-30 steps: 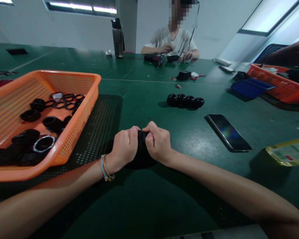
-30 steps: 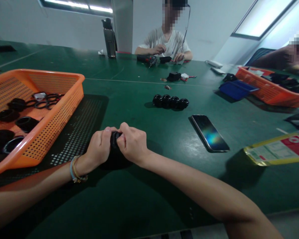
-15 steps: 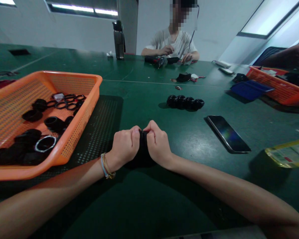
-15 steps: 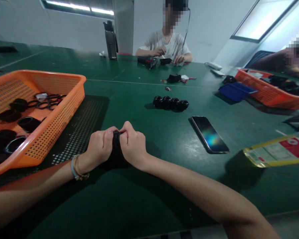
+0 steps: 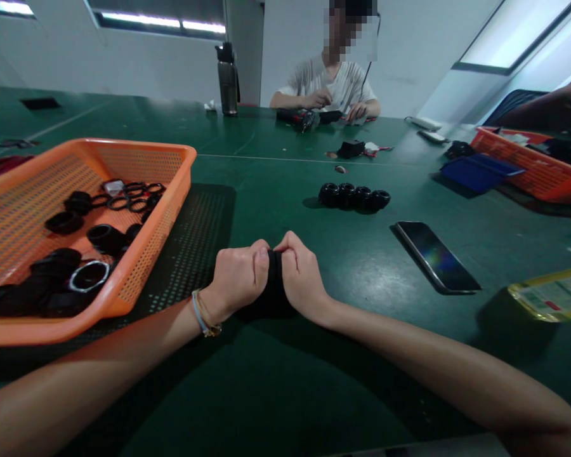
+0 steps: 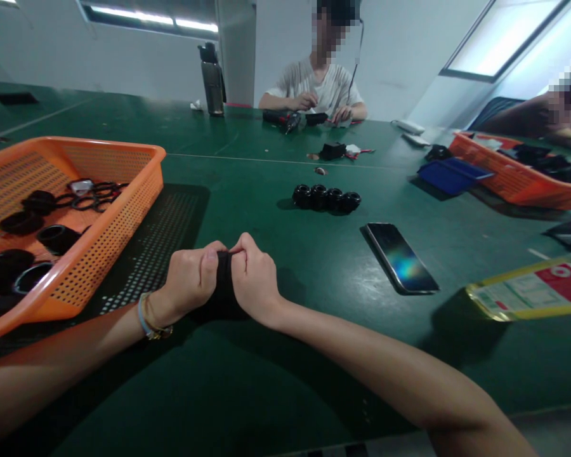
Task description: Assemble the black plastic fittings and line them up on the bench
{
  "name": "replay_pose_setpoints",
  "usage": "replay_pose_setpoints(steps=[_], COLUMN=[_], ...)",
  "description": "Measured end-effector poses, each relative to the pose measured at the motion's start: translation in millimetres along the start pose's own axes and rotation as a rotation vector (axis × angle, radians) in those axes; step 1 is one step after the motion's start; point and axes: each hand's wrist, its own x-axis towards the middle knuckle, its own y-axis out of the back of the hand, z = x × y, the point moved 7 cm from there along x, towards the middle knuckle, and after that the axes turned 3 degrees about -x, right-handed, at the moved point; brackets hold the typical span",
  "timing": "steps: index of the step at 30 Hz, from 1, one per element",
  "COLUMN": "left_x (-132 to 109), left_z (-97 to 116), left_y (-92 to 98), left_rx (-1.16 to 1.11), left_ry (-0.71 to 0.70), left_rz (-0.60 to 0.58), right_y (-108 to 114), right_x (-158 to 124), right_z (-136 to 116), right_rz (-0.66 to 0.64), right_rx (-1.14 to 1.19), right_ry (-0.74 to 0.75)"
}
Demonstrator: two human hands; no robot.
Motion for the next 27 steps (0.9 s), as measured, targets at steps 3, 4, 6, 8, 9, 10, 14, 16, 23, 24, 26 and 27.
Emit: replay_pose_setpoints(steps=[3, 4, 6, 8, 9, 10, 14, 16, 23, 24, 26, 27], left_x=[0.5, 0.6, 0.7, 0.7, 0.7, 0.8, 1.9, 2.6, 2.2, 1.6, 0.0, -0.9], left_z=[0.6, 0.5, 0.3, 0.5, 0.8, 1.1, -0.2, -2.5, -12.8, -14.6, -18.1, -19.3], left_y=[-0.3, -0.7, -1.4, -1.5, -1.4, -1.2, -1.6, -2.2, -8.0, -9.4, -12.4, -14.0], left_rx=[0.03, 0.043, 0.065, 0.078, 0.08, 0.08, 0.057, 0.039, -0.265, -0.34, -0.479, -0.538], left_ry=[-0.026, -0.031, -0.04, -0.05, -0.056, -0.061, -0.043, -0.006, 0.193, 0.228, 0.301, 0.333], left_rz=[-0.008, -0.016, -0.029, -0.032, -0.03, -0.026, -0.023, -0.028, -0.034, -0.025, -0.002, 0.006], right_y=[-1.3, -1.5, -2.1, -2.8, -3.1, -3.3, -3.2, -2.8, 1.6, 3.0, 6.2, 7.8], right_x=[-0.2, -0.5, -1.2, -1.8, -1.9, -1.9, -0.4, 0.8, 4.1, 4.1, 3.2, 2.2], right_z=[2.6, 3.4, 4.6, 5.3, 5.6, 6.0, 6.9, 6.0, -2.6, -5.5, -12.7, -16.3], right_rz=[-0.009, -0.008, -0.011, -0.018, -0.021, -0.023, -0.012, 0.001, 0.061, 0.074, 0.101, 0.115], right_rx=[0.039, 0.05, 0.067, 0.078, 0.08, 0.077, 0.042, 0.01, -0.131, -0.158, -0.214, -0.24], right_ry=[-0.031, -0.041, -0.058, -0.067, -0.069, -0.071, -0.058, -0.031, 0.154, 0.215, 0.37, 0.452])
